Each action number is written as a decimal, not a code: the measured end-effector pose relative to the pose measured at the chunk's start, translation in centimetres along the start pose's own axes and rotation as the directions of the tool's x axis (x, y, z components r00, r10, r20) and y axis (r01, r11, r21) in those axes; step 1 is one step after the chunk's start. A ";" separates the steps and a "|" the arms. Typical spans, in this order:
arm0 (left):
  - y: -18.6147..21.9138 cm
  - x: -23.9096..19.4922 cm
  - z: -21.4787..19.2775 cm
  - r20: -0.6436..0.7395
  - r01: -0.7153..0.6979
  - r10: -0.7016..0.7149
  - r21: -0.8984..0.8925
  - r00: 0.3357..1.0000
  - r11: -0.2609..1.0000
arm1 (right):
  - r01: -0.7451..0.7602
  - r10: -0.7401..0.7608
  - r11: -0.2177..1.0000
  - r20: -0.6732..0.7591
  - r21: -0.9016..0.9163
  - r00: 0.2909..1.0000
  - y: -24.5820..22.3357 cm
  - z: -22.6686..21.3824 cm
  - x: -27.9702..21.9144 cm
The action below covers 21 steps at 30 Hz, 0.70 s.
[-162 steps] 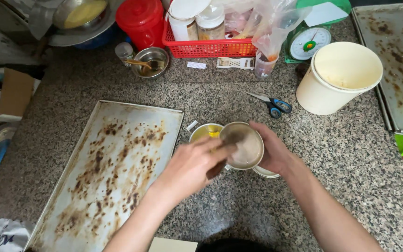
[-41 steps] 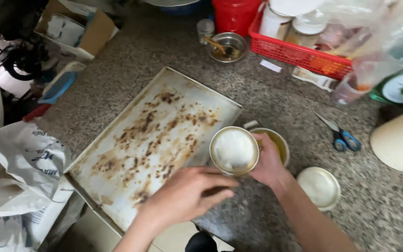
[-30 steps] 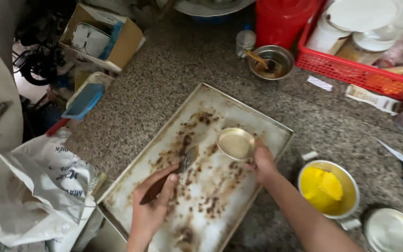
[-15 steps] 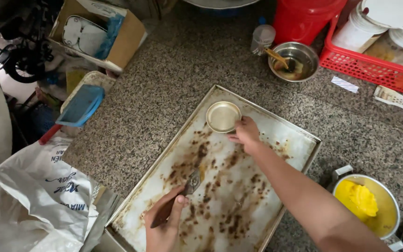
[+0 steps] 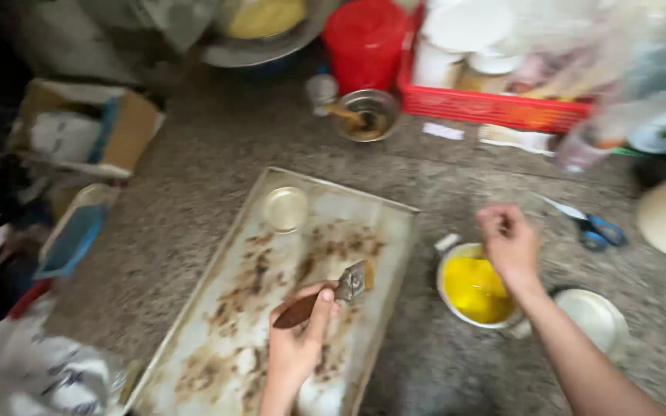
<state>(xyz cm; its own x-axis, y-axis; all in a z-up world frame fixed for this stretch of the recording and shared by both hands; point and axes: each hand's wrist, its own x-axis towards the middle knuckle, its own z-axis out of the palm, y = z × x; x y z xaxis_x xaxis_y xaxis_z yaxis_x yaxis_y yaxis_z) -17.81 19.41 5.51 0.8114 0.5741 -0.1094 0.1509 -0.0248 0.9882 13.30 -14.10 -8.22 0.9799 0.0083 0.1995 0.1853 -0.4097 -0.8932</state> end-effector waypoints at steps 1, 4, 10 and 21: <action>1.0 0.4 2.0 0.025 -0.010 0.010 -0.005 1.000 1.000 | -0.001 0.001 1.000 -0.027 -0.007 1.000 2.1 -4.1 0.6; 2.4 -0.8 8.0 0.227 -0.196 0.160 0.145 0.961 0.970 | -0.099 0.057 0.955 -0.155 -0.279 0.986 8.4 -16.5 -1.5; 0.6 -1.7 18.5 0.366 -0.195 0.175 0.017 0.914 0.981 | -0.434 0.468 0.615 -0.138 -0.659 0.873 13.6 -27.1 -7.8; 0.5 -3.3 22.7 0.259 -0.294 0.220 0.292 0.940 0.910 | -0.113 0.377 0.569 0.136 -0.814 0.916 14.1 -26.2 -9.4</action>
<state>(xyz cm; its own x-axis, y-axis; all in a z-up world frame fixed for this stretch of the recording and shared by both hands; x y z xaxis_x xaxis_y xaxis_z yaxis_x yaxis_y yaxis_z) -7.58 -1.11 3.90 0.9425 0.3227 0.0872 0.0638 -0.4299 0.9006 4.74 -43.79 -12.11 0.9777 -0.0228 -0.2090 -0.0661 -0.9770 -0.2026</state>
